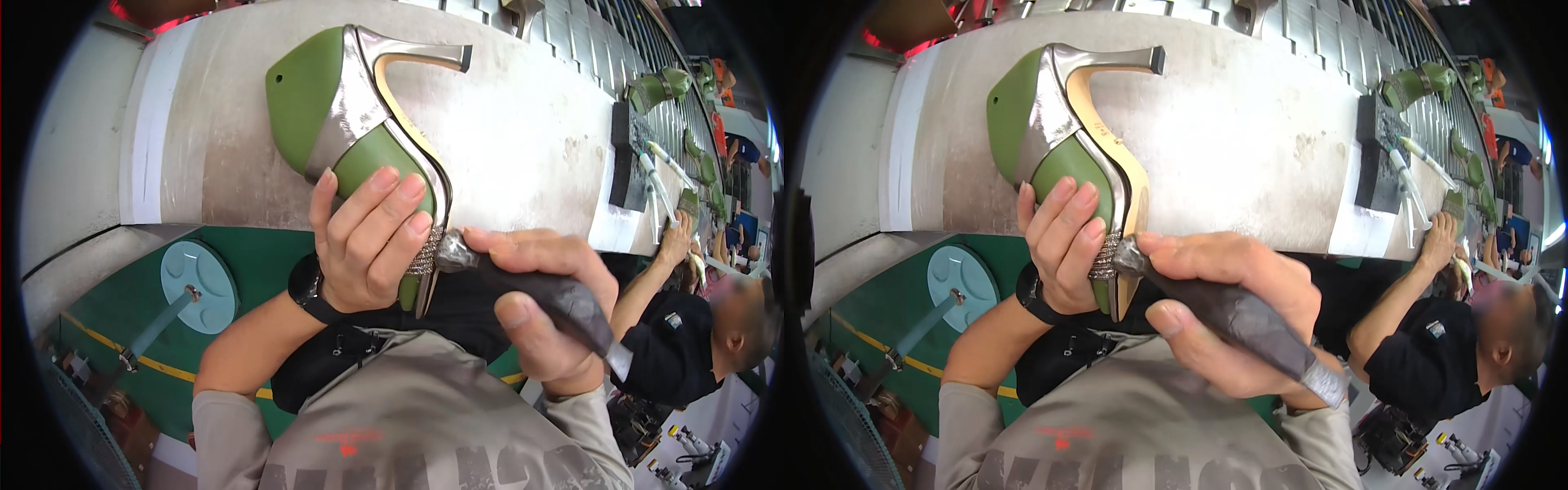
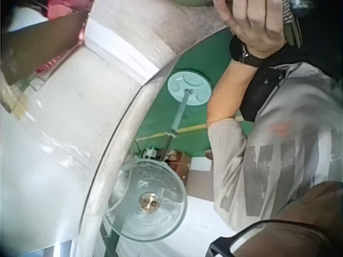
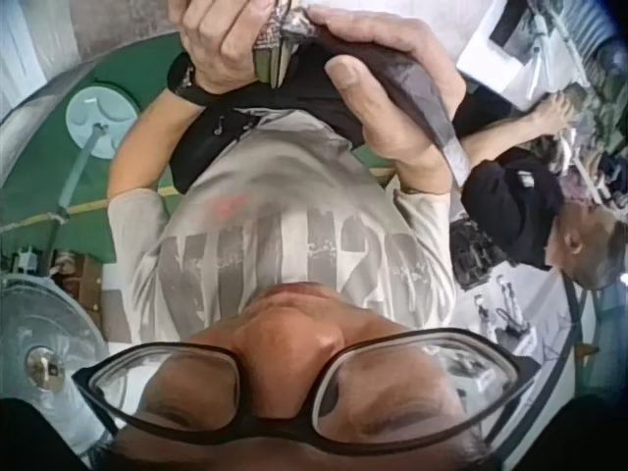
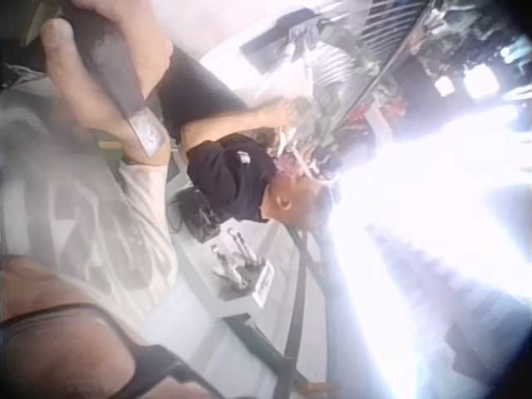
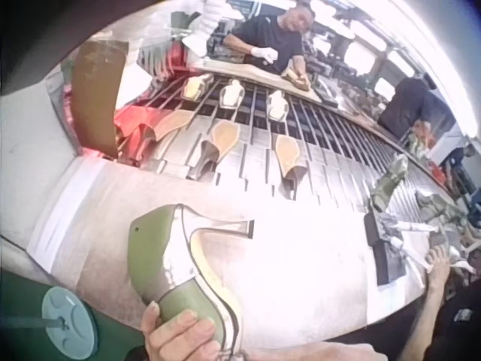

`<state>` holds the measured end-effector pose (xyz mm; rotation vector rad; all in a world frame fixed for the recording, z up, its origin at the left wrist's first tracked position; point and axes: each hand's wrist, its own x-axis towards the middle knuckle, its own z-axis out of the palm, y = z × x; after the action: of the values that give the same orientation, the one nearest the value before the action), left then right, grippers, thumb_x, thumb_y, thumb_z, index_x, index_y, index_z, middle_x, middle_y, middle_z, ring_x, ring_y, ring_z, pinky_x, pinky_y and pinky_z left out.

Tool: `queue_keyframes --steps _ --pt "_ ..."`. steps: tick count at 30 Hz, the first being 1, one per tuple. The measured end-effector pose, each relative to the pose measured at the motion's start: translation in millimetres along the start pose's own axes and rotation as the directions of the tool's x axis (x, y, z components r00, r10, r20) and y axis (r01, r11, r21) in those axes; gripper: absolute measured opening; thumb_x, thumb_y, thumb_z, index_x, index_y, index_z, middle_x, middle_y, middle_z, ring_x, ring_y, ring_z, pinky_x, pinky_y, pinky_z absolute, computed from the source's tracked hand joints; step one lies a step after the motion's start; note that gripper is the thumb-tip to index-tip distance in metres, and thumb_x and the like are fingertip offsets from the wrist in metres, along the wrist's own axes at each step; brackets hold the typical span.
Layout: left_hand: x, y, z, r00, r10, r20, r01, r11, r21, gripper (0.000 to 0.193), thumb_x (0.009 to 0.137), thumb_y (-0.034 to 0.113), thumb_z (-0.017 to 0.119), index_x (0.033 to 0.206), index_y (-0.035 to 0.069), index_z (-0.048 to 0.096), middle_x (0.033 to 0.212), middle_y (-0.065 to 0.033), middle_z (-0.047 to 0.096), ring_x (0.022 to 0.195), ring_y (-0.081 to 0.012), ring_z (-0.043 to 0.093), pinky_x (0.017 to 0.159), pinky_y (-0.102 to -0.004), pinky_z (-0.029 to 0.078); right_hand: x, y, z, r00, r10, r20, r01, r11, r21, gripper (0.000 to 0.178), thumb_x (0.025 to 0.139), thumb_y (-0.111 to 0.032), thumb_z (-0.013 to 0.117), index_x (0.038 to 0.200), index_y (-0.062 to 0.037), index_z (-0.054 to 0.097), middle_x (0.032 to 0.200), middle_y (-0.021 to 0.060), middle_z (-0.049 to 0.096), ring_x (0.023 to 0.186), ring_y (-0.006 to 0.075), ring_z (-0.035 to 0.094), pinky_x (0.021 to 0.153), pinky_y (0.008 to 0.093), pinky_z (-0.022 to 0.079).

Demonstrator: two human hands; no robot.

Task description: The person assembles heeled shoes by pressing outsoles onto shoe uppers on lasts, applying adhesive using a syringe, tapping around the edges with a hammer, and placing the shoes back onto a conveyor belt.

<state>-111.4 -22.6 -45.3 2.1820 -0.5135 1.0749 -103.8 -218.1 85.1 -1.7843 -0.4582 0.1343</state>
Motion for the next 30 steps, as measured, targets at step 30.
queue_keyframes --steps 30 --pt "-12.0 -3.2 3.2 0.999 0.052 -0.016 -0.052 0.999 -0.002 0.026 0.1 0.023 0.061 0.125 0.019 0.054 0.129 0.0013 0.064 0.128 -0.0202 0.058 0.124 -0.0641 0.024 139.7 15.5 15.3 0.955 0.282 0.088 -0.279 0.959 -0.046 0.031 0.093 -0.028 0.07 0.102 0.002 0.07 0.1 0.0127 0.079 0.059 0.0069 0.06 0.051 0.0203 0.047"
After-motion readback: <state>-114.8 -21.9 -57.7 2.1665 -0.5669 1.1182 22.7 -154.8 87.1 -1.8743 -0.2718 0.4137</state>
